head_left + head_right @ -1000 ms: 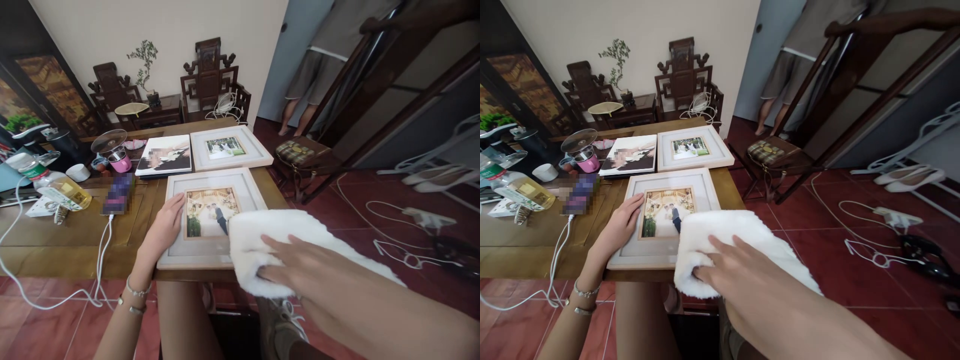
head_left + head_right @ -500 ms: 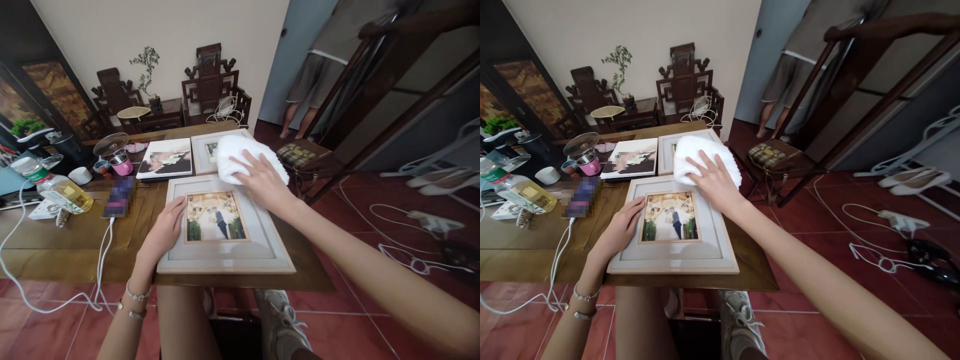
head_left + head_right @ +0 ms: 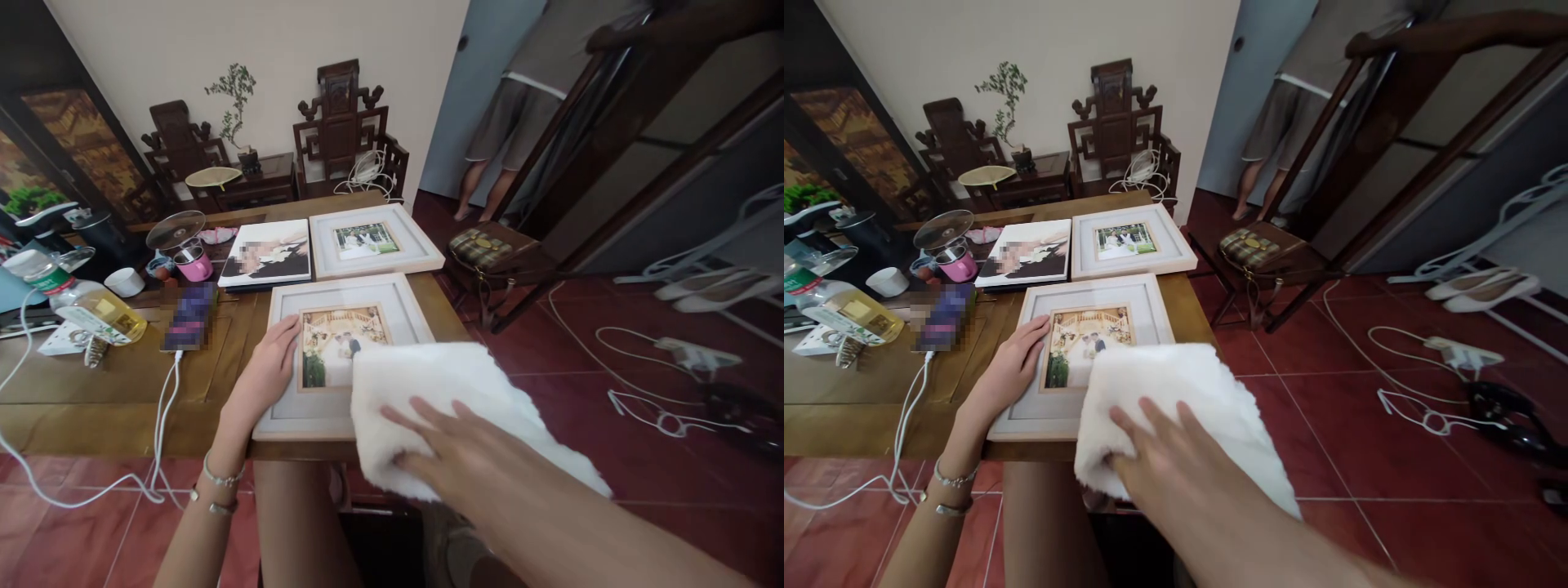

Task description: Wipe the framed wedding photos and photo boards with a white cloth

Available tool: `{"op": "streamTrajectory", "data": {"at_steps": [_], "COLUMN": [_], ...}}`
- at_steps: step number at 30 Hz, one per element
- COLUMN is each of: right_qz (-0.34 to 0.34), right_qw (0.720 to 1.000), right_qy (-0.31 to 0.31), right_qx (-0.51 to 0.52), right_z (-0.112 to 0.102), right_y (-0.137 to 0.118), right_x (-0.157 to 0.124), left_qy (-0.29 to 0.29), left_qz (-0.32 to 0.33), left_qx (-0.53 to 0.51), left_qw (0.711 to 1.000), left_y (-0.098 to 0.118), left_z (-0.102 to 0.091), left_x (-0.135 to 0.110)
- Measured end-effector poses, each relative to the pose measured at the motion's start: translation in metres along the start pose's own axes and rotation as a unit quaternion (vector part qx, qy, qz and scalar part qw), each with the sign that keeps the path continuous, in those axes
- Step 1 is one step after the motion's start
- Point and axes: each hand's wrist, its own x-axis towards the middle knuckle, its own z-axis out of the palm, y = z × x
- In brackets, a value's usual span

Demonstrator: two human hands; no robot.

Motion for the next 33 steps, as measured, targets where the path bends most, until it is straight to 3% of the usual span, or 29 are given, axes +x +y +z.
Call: {"op": "streamTrajectory", "data": {"at_steps": [3,5,9,11,12,14,17,21,28,31,33], "right_qz": [0.028,0.067,0.167,0.166,0.144,0.103,0.059,0.054,0.005,-0.04,-0.034], "right_qw": [0.999,0.995,0.975,0.955,0.953,0.96,0.981,0.988,0.997,0.995,0.991], "right_qy": [0.03,0.058,0.133,0.214,0.224,0.202,0.115,0.085,0.023,0.084,0.119], "right_qx": [0.035,0.046,-0.059,-0.123,-0.147,-0.165,-0.148,-0.12,-0.067,-0.046,-0.047], "right_z": [-0.006,-0.021,-0.055,-0.061,-0.059,-0.048,-0.023,-0.005,-0.024,-0.014,-0.003], "right_y": [-0.001,0.015,0.072,0.101,0.112,0.128,0.133,0.117,0.038,0.004,-0.009], "right_x": [-0.017,-0.014,0.028,0.058,0.071,0.093,0.107,0.099,0.04,0.011,0.001], "left_qy": [-0.004,-0.005,-0.001,0.001,0.001,-0.001,-0.003,-0.003,0.007,0.002,-0.003], "left_qz": [0.001,0.001,0.001,0.0,-0.001,-0.003,-0.005,-0.003,0.002,0.002,0.001], "left_qx": [-0.001,0.002,0.011,0.015,0.015,0.014,0.01,0.008,0.018,0.02,0.019], "left_qw": [1.0,1.0,1.0,1.0,1.0,1.0,1.0,1.0,1.0,1.0,1.0], "left_y": [0.0,0.0,-0.001,-0.001,-0.001,-0.001,-0.001,-0.001,0.0,0.0,0.0], "left_z": [-0.001,-0.001,0.0,0.0,0.0,0.0,0.0,0.0,0.001,0.001,0.0], "left_x": [0.0,0.0,0.0,0.0,0.0,0.0,0.0,0.001,0.001,0.001,0.001]}}
